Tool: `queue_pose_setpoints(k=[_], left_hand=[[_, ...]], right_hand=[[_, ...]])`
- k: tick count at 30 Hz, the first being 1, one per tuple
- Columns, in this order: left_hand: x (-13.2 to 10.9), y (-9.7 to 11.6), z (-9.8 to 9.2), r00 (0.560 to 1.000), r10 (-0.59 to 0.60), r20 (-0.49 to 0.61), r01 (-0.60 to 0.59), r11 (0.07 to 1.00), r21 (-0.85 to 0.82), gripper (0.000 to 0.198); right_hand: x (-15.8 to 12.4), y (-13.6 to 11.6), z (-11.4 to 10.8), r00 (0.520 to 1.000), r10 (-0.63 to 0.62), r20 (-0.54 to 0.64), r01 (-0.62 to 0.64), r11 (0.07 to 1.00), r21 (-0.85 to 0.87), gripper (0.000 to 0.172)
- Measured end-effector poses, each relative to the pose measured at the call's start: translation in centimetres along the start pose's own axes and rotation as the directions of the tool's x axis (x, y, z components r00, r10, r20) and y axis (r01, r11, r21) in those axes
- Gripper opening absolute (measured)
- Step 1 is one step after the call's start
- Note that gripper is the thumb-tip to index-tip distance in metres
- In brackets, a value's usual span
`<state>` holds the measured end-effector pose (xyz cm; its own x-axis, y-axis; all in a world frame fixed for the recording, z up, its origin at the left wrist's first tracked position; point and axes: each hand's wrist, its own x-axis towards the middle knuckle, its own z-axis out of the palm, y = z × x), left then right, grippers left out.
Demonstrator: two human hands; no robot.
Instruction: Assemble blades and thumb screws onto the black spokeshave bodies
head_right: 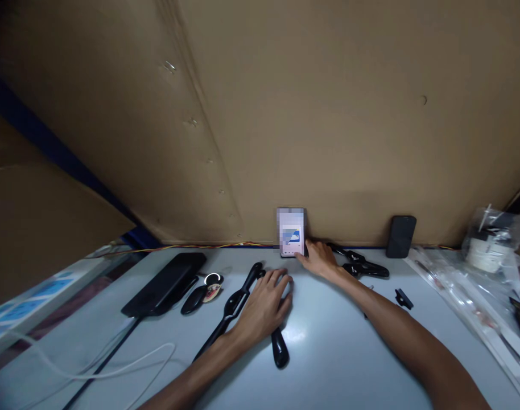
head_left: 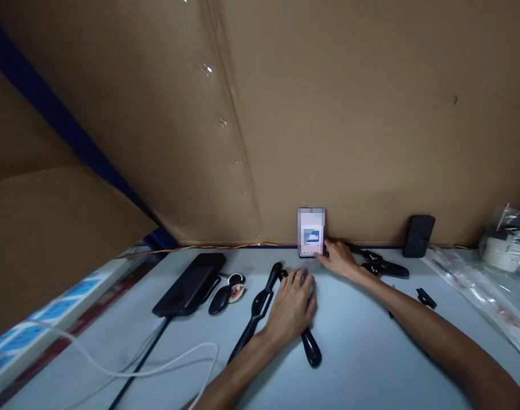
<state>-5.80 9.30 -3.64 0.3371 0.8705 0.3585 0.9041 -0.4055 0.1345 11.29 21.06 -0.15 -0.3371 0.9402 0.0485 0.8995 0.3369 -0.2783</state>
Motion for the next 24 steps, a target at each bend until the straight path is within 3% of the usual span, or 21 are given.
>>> queue_pose_setpoints(k=[24], left_hand=[[-0.08,-0.12,0.0,1.0,-0.003,-0.001,0.003,0.999,-0.045,0.028]], right_hand=[[-0.12,-0.09,-0.17,1.0,-0.001,-0.004,0.001,1.0,0.0,0.038]])
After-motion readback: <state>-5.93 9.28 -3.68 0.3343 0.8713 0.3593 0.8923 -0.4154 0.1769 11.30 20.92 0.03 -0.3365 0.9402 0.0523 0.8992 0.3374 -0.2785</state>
